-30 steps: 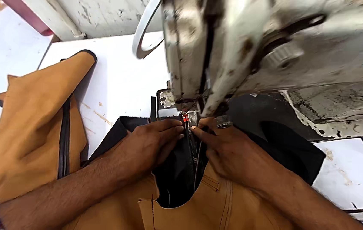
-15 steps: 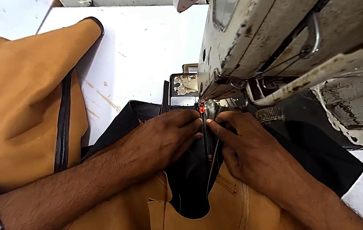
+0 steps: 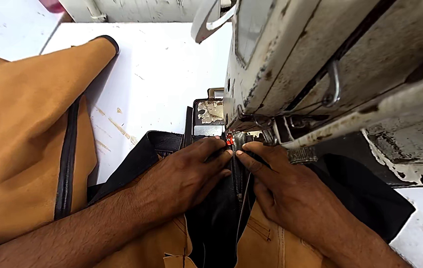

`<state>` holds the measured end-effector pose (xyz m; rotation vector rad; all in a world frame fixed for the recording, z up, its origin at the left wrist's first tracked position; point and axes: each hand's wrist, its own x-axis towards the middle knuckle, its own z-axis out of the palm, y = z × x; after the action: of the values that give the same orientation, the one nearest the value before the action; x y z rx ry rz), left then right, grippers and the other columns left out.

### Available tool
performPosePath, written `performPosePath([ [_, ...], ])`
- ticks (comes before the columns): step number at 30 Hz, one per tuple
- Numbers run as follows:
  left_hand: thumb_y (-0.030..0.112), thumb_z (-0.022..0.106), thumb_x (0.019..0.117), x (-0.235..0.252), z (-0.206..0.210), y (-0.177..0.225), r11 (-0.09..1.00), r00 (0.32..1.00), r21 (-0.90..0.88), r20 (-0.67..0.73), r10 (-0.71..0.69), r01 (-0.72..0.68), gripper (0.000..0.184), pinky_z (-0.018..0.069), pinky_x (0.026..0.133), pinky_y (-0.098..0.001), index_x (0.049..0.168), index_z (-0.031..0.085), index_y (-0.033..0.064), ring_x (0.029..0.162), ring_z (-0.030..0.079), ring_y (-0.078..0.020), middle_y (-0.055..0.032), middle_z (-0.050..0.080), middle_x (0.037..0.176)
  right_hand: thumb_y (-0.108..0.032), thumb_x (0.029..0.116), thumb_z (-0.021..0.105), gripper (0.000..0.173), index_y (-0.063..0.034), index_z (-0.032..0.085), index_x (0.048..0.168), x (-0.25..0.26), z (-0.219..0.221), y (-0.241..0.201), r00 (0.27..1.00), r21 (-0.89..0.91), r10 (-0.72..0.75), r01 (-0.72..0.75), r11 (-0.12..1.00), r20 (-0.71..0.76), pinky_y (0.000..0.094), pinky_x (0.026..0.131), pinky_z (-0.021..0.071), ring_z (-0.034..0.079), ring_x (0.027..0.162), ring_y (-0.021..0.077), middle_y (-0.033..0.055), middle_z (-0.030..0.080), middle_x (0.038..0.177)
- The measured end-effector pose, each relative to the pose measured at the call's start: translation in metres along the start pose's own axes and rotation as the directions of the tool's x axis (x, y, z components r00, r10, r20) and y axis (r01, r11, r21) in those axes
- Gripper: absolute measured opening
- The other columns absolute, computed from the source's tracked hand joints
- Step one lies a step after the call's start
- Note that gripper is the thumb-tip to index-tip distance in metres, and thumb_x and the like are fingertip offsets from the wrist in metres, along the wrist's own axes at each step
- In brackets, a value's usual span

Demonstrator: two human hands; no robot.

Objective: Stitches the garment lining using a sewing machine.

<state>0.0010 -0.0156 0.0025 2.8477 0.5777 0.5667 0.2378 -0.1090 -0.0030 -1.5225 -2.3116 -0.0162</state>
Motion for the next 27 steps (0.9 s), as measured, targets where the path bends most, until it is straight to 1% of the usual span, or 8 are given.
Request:
performPosePath([
  [3, 0.034, 0.051, 0.1058, 0.0, 0.001, 0.001, 1.0, 1.0, 0.021, -0.016, -0.007, 0.007, 0.038, 0.0494, 0.104, -0.0272, 0.131, 0.071, 0.0134, 0.128, 0.059, -0.0176, -0.0091, 0.066, 0.131, -0.02, 0.0966, 0.044, 0.044, -0.0154, 0.07, 0.132, -0.002, 0.003, 0.0, 1.0, -0.02, 0.011, -0.011, 1.0, -0.007, 0.0331, 0.099, 0.054, 0.061, 0.127, 0.0244, 0.01, 0.063, 0.139],
  [10, 0.035, 0.05, 0.1074, 0.002, 0.004, -0.002, 1.0, 1.0, 0.007, -0.027, -0.01, 0.01, 0.037, 0.0478, 0.109, -0.0284, 0.125, 0.073, 0.0128, 0.13, 0.058, -0.0168, -0.0075, 0.067, 0.129, -0.021, 0.0979, 0.042, 0.044, -0.0192, 0.07, 0.131, -0.004, 0.008, 0.004, 1.0, -0.052, 0.015, -0.016, 0.999, -0.026, 0.0303, 0.083, 0.0582, 0.067, 0.117, 0.02, 0.0064, 0.066, 0.136],
  [13, 0.034, 0.051, 0.1068, 0.005, 0.004, -0.008, 1.0, 0.999, 0.017, -0.043, 0.02, -0.019, 0.034, 0.0488, 0.107, -0.0283, 0.121, 0.075, 0.0143, 0.126, 0.06, -0.0163, -0.0062, 0.068, 0.125, -0.02, 0.0982, 0.043, 0.044, -0.0179, 0.071, 0.132, 0.0, 0.01, 0.009, 0.999, -0.039, 0.014, -0.016, 0.999, -0.049, 0.0318, 0.103, 0.0509, 0.06, 0.128, 0.0202, 0.006, 0.068, 0.131],
  [14, 0.032, 0.051, 0.1067, 0.005, 0.003, -0.01, 0.999, 0.998, 0.018, -0.047, 0.05, -0.05, 0.032, 0.0487, 0.107, -0.0289, 0.12, 0.075, 0.0142, 0.126, 0.06, -0.017, -0.0059, 0.068, 0.123, -0.02, 0.0979, 0.043, 0.044, -0.0172, 0.071, 0.131, 0.001, 0.01, 0.01, 0.998, -0.047, 0.009, -0.012, 0.999, -0.059, 0.0326, 0.106, 0.0496, 0.06, 0.128, 0.0207, 0.0065, 0.069, 0.13],
  [17, 0.026, 0.051, 0.1076, 0.004, 0.002, -0.015, 0.988, 0.987, 0.002, -0.035, 0.157, -0.157, 0.03, 0.0506, 0.106, -0.0306, 0.122, 0.074, 0.0145, 0.123, 0.062, -0.0176, -0.0049, 0.07, 0.12, -0.021, 0.0983, 0.044, 0.042, -0.0176, 0.072, 0.13, 0.003, 0.011, 0.012, 0.998, -0.063, 0.016, -0.02, 0.998, -0.053, 0.0338, 0.106, 0.0503, 0.061, 0.129, 0.0214, 0.0068, 0.07, 0.129],
  [21, 0.028, 0.051, 0.1076, 0.004, 0.002, -0.015, 0.983, 0.982, 0.031, -0.047, 0.185, -0.183, 0.031, 0.0526, 0.101, -0.0303, 0.121, 0.075, 0.016, 0.118, 0.064, -0.0173, -0.0043, 0.071, 0.114, -0.019, 0.0982, 0.044, 0.042, -0.0162, 0.072, 0.129, 0.004, 0.01, 0.01, 0.999, -0.06, 0.025, -0.028, 0.998, -0.047, 0.0321, 0.107, 0.0488, 0.059, 0.131, 0.0212, 0.0075, 0.068, 0.132],
  [25, 0.03, 0.051, 0.1072, 0.005, 0.003, -0.017, 0.983, 0.983, 0.034, -0.046, 0.179, -0.178, 0.031, 0.0532, 0.1, -0.03, 0.119, 0.076, 0.0166, 0.117, 0.064, -0.0164, -0.0031, 0.071, 0.112, -0.02, 0.0985, 0.044, 0.043, -0.0194, 0.069, 0.134, 0.005, 0.012, 0.011, 0.998, -0.061, 0.029, -0.032, 0.998, -0.053, 0.0336, 0.102, 0.0519, 0.06, 0.128, 0.0196, 0.006, 0.067, 0.133],
  [27, 0.031, 0.051, 0.1066, 0.008, 0.001, -0.021, 0.983, 0.983, 0.055, -0.048, 0.178, -0.175, 0.031, 0.0532, 0.099, -0.029, 0.118, 0.076, 0.0176, 0.115, 0.065, -0.0155, -0.0025, 0.07, 0.111, -0.022, 0.0993, 0.044, 0.045, -0.0214, 0.067, 0.138, 0.009, 0.014, 0.013, 0.996, -0.097, 0.038, -0.046, 0.994, -0.075, 0.0392, 0.091, 0.0558, 0.066, 0.116, 0.0203, 0.0061, 0.07, 0.126],
])
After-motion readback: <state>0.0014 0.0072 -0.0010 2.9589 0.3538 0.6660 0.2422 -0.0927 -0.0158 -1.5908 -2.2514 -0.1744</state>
